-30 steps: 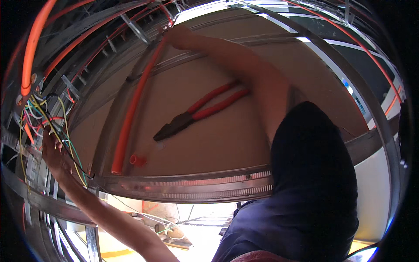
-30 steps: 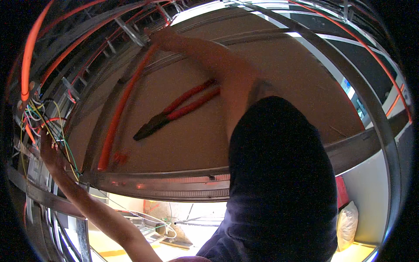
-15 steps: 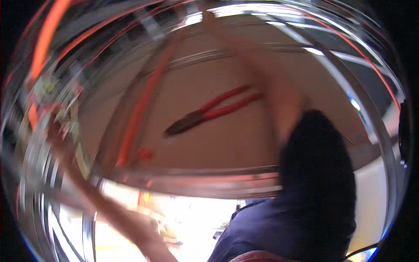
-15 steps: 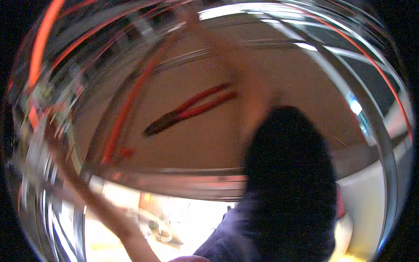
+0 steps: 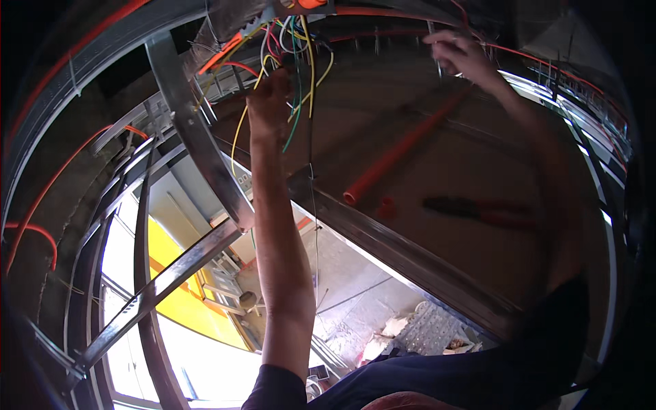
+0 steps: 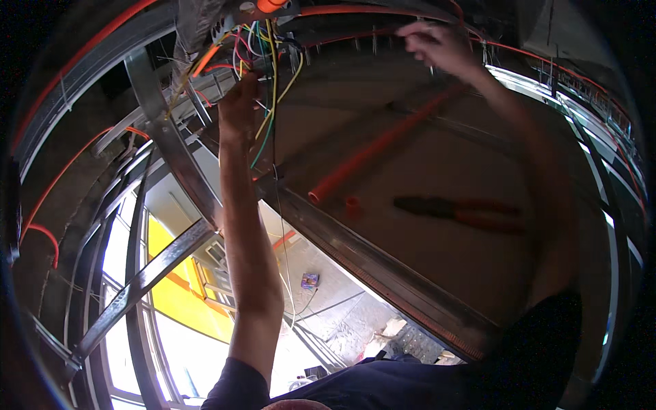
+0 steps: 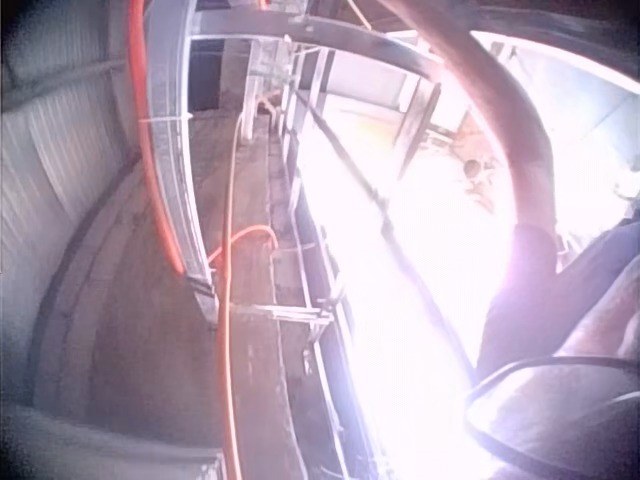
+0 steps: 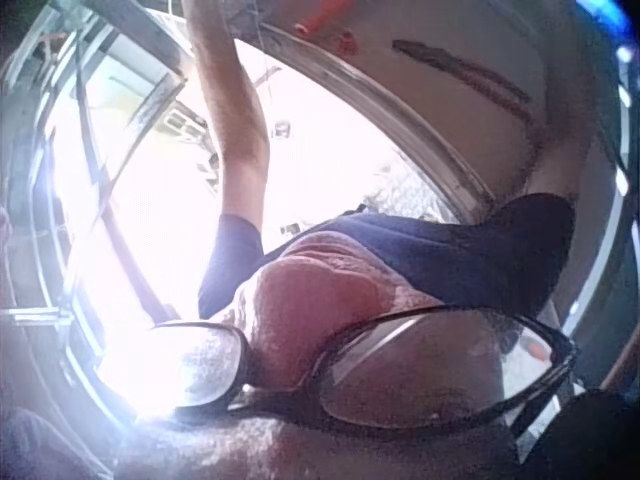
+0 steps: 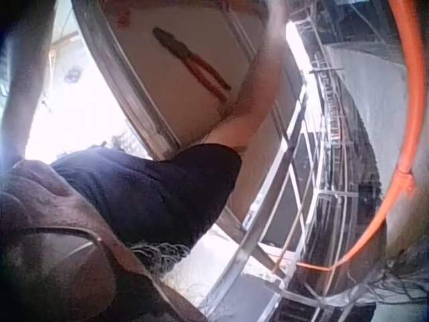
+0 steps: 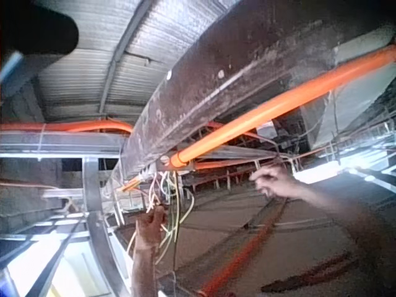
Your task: Connecting and cutting electrical wires in a ceiling installation within a construction site.
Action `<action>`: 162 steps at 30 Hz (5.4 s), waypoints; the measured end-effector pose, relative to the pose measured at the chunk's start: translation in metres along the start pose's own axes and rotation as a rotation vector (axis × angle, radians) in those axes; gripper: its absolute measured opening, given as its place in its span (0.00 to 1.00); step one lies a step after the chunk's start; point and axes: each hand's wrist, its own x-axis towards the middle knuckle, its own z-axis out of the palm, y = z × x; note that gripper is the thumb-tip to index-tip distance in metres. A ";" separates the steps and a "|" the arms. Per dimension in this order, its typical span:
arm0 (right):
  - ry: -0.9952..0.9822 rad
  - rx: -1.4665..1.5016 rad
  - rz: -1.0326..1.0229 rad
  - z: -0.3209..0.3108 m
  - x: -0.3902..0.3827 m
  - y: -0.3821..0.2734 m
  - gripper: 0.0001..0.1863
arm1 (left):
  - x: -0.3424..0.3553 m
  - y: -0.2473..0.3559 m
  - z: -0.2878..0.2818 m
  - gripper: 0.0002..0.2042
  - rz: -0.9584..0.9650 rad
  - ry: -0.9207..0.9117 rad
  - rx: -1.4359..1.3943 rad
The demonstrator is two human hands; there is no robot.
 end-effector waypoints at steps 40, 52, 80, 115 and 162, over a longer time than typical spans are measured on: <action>-0.350 0.881 0.178 0.194 0.073 -0.126 0.12 | -0.008 0.002 0.020 0.08 -0.135 0.202 -0.553; -0.397 0.891 0.217 0.195 0.083 -0.118 0.09 | 0.004 0.006 -0.015 0.09 -0.350 -0.012 -0.336; -0.269 0.967 0.365 0.195 0.080 -0.134 0.05 | 0.000 0.019 -0.007 0.10 -0.258 0.055 -0.187; -0.444 0.943 0.238 0.185 0.082 -0.117 0.10 | 0.005 -0.011 -0.003 0.13 -0.175 -0.407 -0.918; -0.329 0.847 0.409 0.188 0.090 -0.134 0.06 | -0.003 -0.019 -0.001 0.08 -0.147 -0.197 -0.877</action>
